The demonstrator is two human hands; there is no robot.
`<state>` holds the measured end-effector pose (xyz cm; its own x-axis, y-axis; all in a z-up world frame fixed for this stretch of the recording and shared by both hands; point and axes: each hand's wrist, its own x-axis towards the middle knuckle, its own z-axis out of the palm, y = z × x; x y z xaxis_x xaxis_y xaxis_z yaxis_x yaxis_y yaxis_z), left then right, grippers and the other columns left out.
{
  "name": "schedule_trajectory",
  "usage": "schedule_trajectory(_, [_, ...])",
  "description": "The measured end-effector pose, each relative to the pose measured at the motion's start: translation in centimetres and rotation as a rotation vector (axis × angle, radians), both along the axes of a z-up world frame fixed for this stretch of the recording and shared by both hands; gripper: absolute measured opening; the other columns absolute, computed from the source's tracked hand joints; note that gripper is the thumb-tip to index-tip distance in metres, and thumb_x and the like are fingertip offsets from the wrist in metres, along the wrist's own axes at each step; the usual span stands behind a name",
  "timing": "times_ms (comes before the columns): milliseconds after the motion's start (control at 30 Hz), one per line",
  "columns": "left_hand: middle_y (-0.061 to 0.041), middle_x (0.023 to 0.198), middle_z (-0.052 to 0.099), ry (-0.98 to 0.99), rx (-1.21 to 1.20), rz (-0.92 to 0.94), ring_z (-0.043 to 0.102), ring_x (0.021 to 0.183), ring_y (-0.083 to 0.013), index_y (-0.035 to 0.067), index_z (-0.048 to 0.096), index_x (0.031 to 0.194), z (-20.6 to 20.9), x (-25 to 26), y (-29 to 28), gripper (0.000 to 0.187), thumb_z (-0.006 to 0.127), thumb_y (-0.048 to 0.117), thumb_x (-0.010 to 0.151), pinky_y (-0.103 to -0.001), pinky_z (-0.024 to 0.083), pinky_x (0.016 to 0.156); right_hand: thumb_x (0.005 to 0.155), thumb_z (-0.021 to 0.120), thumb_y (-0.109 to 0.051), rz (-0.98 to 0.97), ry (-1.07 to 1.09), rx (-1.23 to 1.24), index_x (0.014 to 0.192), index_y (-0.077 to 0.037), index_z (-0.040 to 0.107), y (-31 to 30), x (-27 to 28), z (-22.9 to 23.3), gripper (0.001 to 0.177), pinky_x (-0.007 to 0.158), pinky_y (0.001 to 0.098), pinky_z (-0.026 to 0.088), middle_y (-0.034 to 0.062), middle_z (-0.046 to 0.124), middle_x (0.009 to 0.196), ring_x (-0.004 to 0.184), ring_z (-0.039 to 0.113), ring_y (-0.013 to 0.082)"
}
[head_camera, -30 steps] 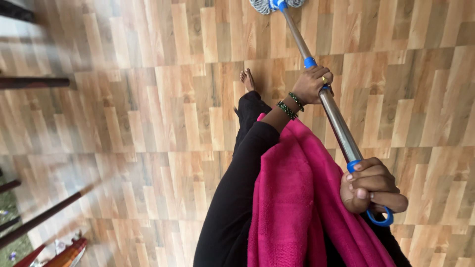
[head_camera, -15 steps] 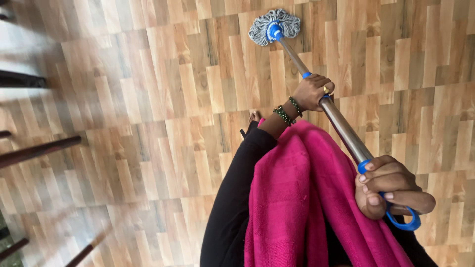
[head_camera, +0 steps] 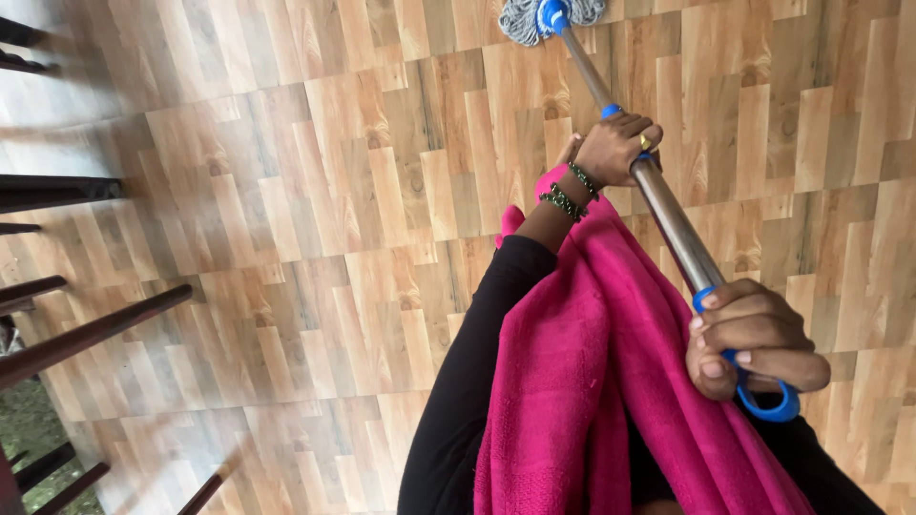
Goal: The person mops a wood-patterned floor using a mop, moving between a table and various chairs in a room.
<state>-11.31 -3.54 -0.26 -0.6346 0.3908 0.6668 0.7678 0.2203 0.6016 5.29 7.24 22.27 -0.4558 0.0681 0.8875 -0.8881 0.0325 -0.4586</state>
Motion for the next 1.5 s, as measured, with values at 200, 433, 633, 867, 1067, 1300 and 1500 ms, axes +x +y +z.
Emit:
schedule_trajectory(200, [-0.007, 0.081, 0.060, -0.005, -0.050, 0.049, 0.066, 0.078, -0.0292, 0.013, 0.052, 0.090, -0.1, -9.0, 1.0, 0.034, 0.079, 0.024, 0.072, -0.044, 0.054, 0.070, 0.093, 0.069, -0.017, 0.015, 0.013, -0.028, 0.096, -0.013, 0.037, 1.2, -8.8, -0.2, 0.033, 0.063, 0.0328, 0.058, 0.0030, 0.058, 0.059, 0.053, 0.059, 0.0138])
schedule_trajectory(433, [-0.009, 0.082, 0.062, 0.000, -0.036, 0.032, 0.066, 0.079, -0.0321, 0.010, 0.054, 0.093, 0.0, -22.4, 2.9, 0.037, 0.078, 0.026, 0.069, -0.044, 0.055, 0.072, 0.093, 0.070, -0.020, 0.032, 0.008, -0.094, 0.096, -0.014, 0.038, 3.7, -22.5, -0.6, 0.033, 0.068, 0.0338, 0.058, 0.0026, 0.058, 0.060, 0.055, 0.058, 0.0138])
schedule_trajectory(633, [-0.008, 0.083, 0.063, -0.063, -0.108, 0.068, 0.067, 0.081, -0.0316, 0.011, 0.055, 0.090, 0.1, -33.4, 4.7, 0.034, 0.080, 0.025, 0.073, -0.044, 0.055, 0.073, 0.093, 0.070, -0.020, -0.003, -0.033, -0.148, 0.097, -0.014, 0.039, 6.2, -33.5, -0.7, 0.032, 0.069, 0.0340, 0.058, 0.0021, 0.058, 0.060, 0.056, 0.060, 0.0148])
schedule_trajectory(867, [-0.008, 0.086, 0.064, -0.049, -0.045, 0.092, 0.067, 0.079, -0.0286, 0.012, 0.053, 0.085, -0.6, -42.2, 5.6, 0.035, 0.081, 0.023, 0.068, -0.042, 0.052, 0.071, 0.093, 0.069, -0.019, -0.051, -0.053, -0.117, 0.095, -0.014, 0.039, 7.3, -42.0, -1.5, 0.031, 0.066, 0.0318, 0.057, 0.0022, 0.058, 0.059, 0.054, 0.058, 0.0137])
schedule_trajectory(1067, [-0.009, 0.085, 0.063, -0.035, -0.064, 0.041, 0.066, 0.081, -0.0315, 0.009, 0.055, 0.089, -1.8, -49.4, 6.2, 0.039, 0.084, 0.025, 0.068, -0.044, 0.053, 0.073, 0.096, 0.065, -0.017, -0.078, -0.045, -0.156, 0.094, -0.015, 0.039, 8.5, -48.0, -3.1, 0.027, 0.064, 0.0322, 0.055, 0.0000, 0.054, 0.058, 0.053, 0.056, 0.0119])
schedule_trajectory(1300, [-0.011, 0.088, 0.063, -0.032, -0.065, 0.057, 0.067, 0.085, -0.0322, 0.011, 0.053, 0.088, -2.9, -58.5, 5.0, 0.032, 0.078, 0.021, 0.071, -0.044, 0.054, 0.077, 0.097, 0.063, -0.012, -0.146, -0.058, -0.196, 0.096, -0.014, 0.036, 7.1, -56.9, -4.1, 0.027, 0.066, 0.0336, 0.056, 0.0032, 0.055, 0.060, 0.054, 0.055, 0.0123])
schedule_trajectory(1500, [-0.010, 0.082, 0.062, -0.046, -0.161, -0.027, 0.066, 0.079, -0.0316, 0.010, 0.054, 0.087, -2.1, -69.7, 3.0, 0.031, 0.078, 0.023, 0.073, -0.044, 0.054, 0.075, 0.098, 0.062, -0.009, -0.178, -0.116, -0.251, 0.099, -0.015, 0.035, 4.2, -67.4, -1.9, 0.028, 0.072, 0.0340, 0.057, 0.0039, 0.056, 0.063, 0.057, 0.056, 0.0131])
